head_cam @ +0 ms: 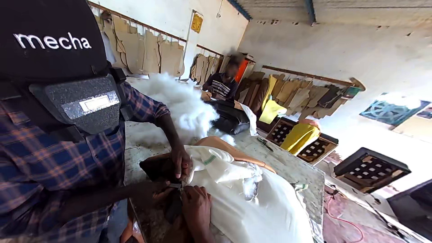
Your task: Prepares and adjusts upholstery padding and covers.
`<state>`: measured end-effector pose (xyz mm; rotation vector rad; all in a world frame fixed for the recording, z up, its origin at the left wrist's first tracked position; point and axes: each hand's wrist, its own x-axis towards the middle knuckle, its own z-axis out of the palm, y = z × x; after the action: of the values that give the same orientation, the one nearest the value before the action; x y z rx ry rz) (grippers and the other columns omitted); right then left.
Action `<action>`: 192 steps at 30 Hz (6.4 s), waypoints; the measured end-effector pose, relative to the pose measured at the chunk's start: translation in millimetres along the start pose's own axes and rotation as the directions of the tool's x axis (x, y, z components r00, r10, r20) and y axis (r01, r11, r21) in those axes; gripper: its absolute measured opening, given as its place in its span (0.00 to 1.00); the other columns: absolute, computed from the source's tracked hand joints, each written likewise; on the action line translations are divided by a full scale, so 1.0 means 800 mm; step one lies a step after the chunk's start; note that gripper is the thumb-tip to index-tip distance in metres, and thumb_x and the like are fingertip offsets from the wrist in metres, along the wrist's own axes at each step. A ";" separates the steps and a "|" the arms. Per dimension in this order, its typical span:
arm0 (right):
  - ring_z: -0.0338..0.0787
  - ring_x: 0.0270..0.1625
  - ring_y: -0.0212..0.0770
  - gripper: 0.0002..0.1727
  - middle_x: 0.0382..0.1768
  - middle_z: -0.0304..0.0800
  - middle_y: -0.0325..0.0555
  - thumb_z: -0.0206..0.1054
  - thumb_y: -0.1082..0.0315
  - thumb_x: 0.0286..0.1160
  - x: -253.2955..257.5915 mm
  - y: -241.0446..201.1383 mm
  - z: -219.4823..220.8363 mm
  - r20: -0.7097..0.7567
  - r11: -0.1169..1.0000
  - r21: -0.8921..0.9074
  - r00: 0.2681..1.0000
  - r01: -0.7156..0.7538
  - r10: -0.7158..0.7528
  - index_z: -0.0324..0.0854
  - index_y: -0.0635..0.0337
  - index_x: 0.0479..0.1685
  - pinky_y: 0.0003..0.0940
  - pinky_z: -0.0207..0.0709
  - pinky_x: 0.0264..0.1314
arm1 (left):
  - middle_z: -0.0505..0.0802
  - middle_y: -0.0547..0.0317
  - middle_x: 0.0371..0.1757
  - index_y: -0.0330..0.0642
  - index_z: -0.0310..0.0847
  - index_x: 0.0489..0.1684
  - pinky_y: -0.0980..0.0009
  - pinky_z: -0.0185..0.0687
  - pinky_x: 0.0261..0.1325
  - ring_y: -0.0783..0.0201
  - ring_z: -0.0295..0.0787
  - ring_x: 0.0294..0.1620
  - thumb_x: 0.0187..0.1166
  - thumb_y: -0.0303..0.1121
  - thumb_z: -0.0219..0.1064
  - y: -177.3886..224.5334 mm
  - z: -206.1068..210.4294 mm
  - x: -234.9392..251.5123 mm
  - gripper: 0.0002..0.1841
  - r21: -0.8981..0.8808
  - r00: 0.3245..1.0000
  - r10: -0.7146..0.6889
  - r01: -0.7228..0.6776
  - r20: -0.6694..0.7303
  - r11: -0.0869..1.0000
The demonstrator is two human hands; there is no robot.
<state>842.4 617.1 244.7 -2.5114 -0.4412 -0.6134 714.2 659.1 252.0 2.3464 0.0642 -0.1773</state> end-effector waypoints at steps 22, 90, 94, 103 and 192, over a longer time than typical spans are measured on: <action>0.87 0.39 0.37 0.11 0.35 0.91 0.30 0.69 0.56 0.73 -0.004 0.030 0.043 -0.131 0.990 0.014 0.982 0.138 -0.135 0.92 0.37 0.50 0.45 0.76 0.43 | 0.88 0.53 0.68 0.53 0.92 0.58 0.57 0.85 0.66 0.57 0.88 0.65 0.78 0.32 0.63 -0.103 0.047 0.052 0.15 0.049 0.926 0.200 -0.194 -0.321 0.980; 0.90 0.44 0.43 0.10 0.38 0.94 0.36 0.68 0.54 0.80 0.010 0.006 0.029 0.077 0.995 0.088 0.996 -0.054 0.048 0.93 0.44 0.42 0.55 0.77 0.51 | 0.90 0.59 0.52 0.55 0.92 0.58 0.66 0.89 0.48 0.66 0.89 0.48 0.81 0.34 0.61 -0.126 0.058 0.063 0.15 0.061 0.861 0.269 -0.270 -0.432 0.961; 0.90 0.45 0.43 0.10 0.38 0.94 0.36 0.67 0.54 0.81 0.009 0.007 0.031 0.072 0.995 0.085 0.997 -0.045 0.038 0.93 0.44 0.42 0.54 0.77 0.51 | 0.90 0.60 0.52 0.56 0.91 0.59 0.68 0.89 0.50 0.68 0.89 0.49 0.81 0.34 0.60 -0.130 0.060 0.062 0.16 0.064 0.841 0.285 -0.289 -0.459 0.955; 0.90 0.45 0.44 0.10 0.39 0.94 0.37 0.68 0.54 0.81 0.007 0.006 0.029 0.066 0.994 0.103 0.997 -0.036 0.029 0.93 0.44 0.43 0.55 0.76 0.50 | 0.90 0.62 0.51 0.56 0.91 0.59 0.69 0.89 0.50 0.69 0.89 0.49 0.82 0.34 0.60 -0.131 0.061 0.062 0.16 0.058 0.839 0.290 -0.298 -0.461 0.953; 0.89 0.46 0.43 0.08 0.39 0.93 0.37 0.69 0.57 0.80 -0.004 0.011 0.038 0.037 0.998 0.068 0.999 0.010 -0.013 0.92 0.46 0.40 0.51 0.78 0.51 | 0.89 0.63 0.58 0.76 0.61 0.90 0.61 0.89 0.41 0.67 0.90 0.44 0.87 0.52 0.54 -0.154 0.043 0.114 0.29 0.116 0.863 0.026 0.038 -0.505 0.993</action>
<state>853.7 625.6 216.3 -2.4608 -0.4822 -0.5475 788.1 721.3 128.0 2.4552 0.3264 0.4540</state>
